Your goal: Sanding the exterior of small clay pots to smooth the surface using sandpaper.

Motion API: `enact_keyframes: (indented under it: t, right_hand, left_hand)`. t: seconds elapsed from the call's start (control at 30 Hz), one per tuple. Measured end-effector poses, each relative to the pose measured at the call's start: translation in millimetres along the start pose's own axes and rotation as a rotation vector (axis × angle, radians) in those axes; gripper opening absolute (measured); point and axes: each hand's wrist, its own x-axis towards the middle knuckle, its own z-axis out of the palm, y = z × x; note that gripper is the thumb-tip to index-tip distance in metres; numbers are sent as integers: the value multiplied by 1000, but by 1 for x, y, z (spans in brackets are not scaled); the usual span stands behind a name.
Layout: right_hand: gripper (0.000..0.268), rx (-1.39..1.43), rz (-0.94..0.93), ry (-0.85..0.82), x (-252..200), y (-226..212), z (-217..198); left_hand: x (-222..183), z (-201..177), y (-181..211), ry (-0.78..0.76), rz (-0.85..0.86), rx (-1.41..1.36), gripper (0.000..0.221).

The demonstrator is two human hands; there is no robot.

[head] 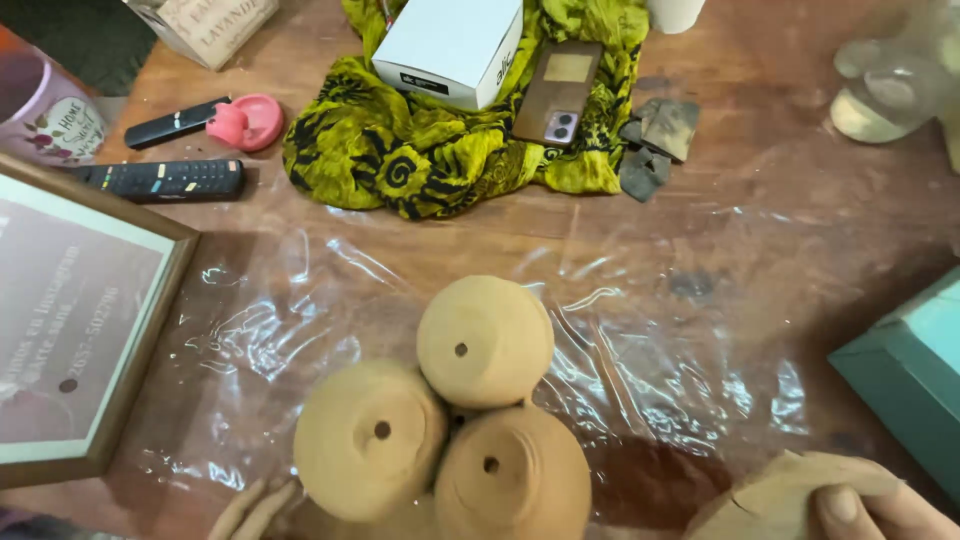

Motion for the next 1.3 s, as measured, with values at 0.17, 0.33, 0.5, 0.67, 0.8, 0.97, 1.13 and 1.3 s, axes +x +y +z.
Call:
enact_keyframes:
  t: [0.17, 0.33, 0.5, 0.67, 0.8, 0.97, 1.13, 1.3]
  right_hand:
    - [30, 83, 85, 3, -33, 7, 51]
    - [29, 231, 98, -58, -29, 0, 68]
    - [26, 116, -207, -106, -32, -42, 82]
    - [25, -10, -406, 11, -38, -42, 103]
    - [55, 108, -459, -257, -53, -40, 139]
    - [32, 95, -489, -304, -60, -48, 148]
    - [38, 109, -422, -314, -62, -45, 160]
    - [48, -199, -965, -239, -69, -17, 155]
  left_hand:
    - [3, 22, 27, 250, -130, -102, 43]
    - [50, 7, 152, 648, -140, -249, 74]
    - [45, 2, 192, 690, -157, -503, 71]
    - [30, -1, 218, 581, -18, -480, 56]
    - [49, -2, 247, 615, 112, -354, 73]
    - [75, -20, 255, 448, 115, -234, 78]
    - [86, -6, 258, 359, 55, -212, 72]
    - [90, -9, 257, 418, 84, -253, 58]
